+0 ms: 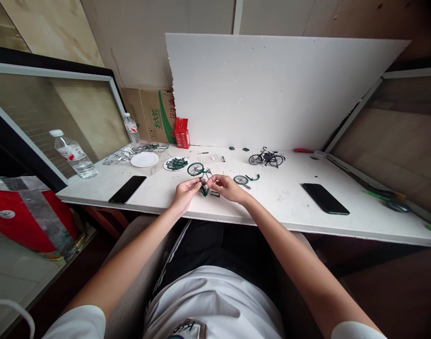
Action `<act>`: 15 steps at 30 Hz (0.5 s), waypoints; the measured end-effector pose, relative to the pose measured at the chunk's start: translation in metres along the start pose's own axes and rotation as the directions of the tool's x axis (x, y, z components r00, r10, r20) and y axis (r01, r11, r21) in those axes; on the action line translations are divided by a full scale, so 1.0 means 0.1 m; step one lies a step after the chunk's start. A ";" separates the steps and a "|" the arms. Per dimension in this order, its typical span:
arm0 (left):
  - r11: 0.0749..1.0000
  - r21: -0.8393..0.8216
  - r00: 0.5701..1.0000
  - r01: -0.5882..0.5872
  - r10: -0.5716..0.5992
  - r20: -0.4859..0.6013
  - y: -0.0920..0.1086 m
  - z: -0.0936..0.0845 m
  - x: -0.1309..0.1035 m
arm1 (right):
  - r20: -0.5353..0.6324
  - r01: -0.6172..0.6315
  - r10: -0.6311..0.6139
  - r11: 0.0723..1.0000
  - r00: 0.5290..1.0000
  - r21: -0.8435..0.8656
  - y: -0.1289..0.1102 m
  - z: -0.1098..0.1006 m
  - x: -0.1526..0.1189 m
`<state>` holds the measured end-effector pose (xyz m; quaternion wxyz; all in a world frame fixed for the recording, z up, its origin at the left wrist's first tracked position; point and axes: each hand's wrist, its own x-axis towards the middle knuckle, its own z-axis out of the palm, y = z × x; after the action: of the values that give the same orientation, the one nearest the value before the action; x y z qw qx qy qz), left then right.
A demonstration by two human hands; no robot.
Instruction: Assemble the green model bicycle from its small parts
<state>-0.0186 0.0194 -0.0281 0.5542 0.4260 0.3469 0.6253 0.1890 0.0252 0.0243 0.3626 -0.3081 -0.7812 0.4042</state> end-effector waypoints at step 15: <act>0.990 0.119 0.997 -0.074 0.071 0.027 -0.02 0.00 -0.01 | -0.199 -0.151 0.214 0.945 0.956 0.290 0.08 0.34 0.04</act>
<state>-0.0177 0.0189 -0.0305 0.5084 0.4781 0.3617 0.6182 0.1604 0.0185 0.0054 0.4492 -0.3710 -0.6395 0.5016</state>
